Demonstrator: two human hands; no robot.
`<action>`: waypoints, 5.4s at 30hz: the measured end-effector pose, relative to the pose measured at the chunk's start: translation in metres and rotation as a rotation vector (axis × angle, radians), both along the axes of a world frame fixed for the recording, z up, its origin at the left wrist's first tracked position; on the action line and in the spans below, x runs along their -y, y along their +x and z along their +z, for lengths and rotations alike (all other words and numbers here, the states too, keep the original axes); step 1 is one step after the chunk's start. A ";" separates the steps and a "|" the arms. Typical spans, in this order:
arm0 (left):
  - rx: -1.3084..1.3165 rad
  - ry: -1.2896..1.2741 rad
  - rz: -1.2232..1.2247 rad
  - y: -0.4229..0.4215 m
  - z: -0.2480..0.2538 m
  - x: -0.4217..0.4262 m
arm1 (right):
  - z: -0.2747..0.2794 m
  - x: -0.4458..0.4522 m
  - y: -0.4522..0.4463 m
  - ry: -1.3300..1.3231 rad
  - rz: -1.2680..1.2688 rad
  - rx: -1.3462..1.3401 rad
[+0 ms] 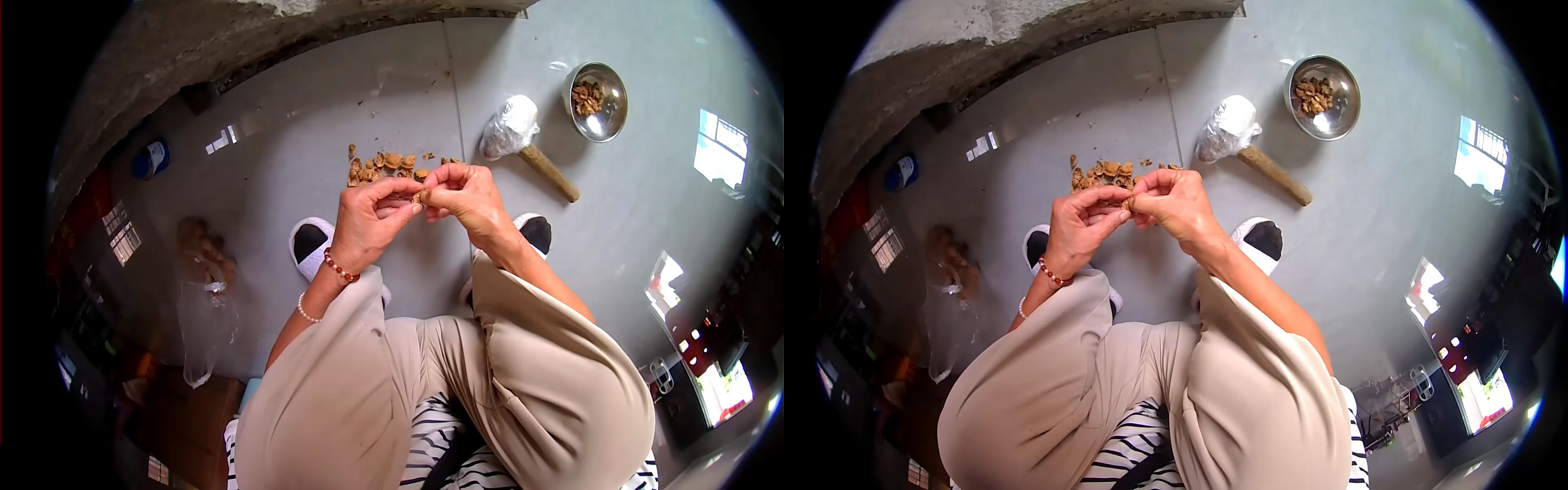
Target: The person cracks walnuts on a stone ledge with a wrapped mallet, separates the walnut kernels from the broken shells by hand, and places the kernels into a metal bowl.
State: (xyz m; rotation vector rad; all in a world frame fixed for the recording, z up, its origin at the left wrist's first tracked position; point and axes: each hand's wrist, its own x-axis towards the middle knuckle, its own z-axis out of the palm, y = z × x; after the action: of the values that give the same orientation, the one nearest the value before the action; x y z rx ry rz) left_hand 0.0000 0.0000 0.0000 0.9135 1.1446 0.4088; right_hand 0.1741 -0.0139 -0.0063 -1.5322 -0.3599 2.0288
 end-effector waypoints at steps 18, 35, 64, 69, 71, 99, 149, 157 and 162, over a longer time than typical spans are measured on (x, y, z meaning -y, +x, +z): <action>0.064 -0.121 0.132 0.003 -0.002 0.004 | 0.011 0.000 -0.004 -0.068 -0.109 0.031; 0.320 -0.300 0.270 -0.008 -0.008 0.001 | 0.012 -0.026 0.117 0.550 -0.297 1.005; 0.175 -0.170 0.171 0.000 0.002 -0.001 | 0.015 0.000 0.008 0.352 0.205 0.315; 0.185 -0.190 0.136 0.000 0.002 -0.002 | 0.011 0.004 0.010 0.385 0.206 0.315; 0.177 -0.201 0.136 -0.001 -0.001 0.000 | 0.013 0.005 0.007 0.420 0.206 0.376; 0.088 -0.088 0.054 0.009 -0.001 -0.002 | 0.017 -0.002 -0.009 0.801 0.365 0.653; 0.216 -0.170 0.033 0.019 -0.012 0.002 | -0.010 0.037 0.023 0.133 -0.050 0.007; 0.266 -0.238 0.120 0.014 0.000 -0.010 | 0.015 0.019 0.018 0.165 -0.132 -0.014; 0.212 -0.217 0.133 0.016 0.004 -0.007 | 0.009 0.021 0.017 0.208 -0.127 0.017</action>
State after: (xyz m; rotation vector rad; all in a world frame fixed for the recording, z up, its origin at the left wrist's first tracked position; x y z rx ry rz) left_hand 0.0160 0.0066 0.0037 0.5920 1.0349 0.4678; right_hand 0.1908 -0.0351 0.0027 -1.4094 -0.4535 1.8207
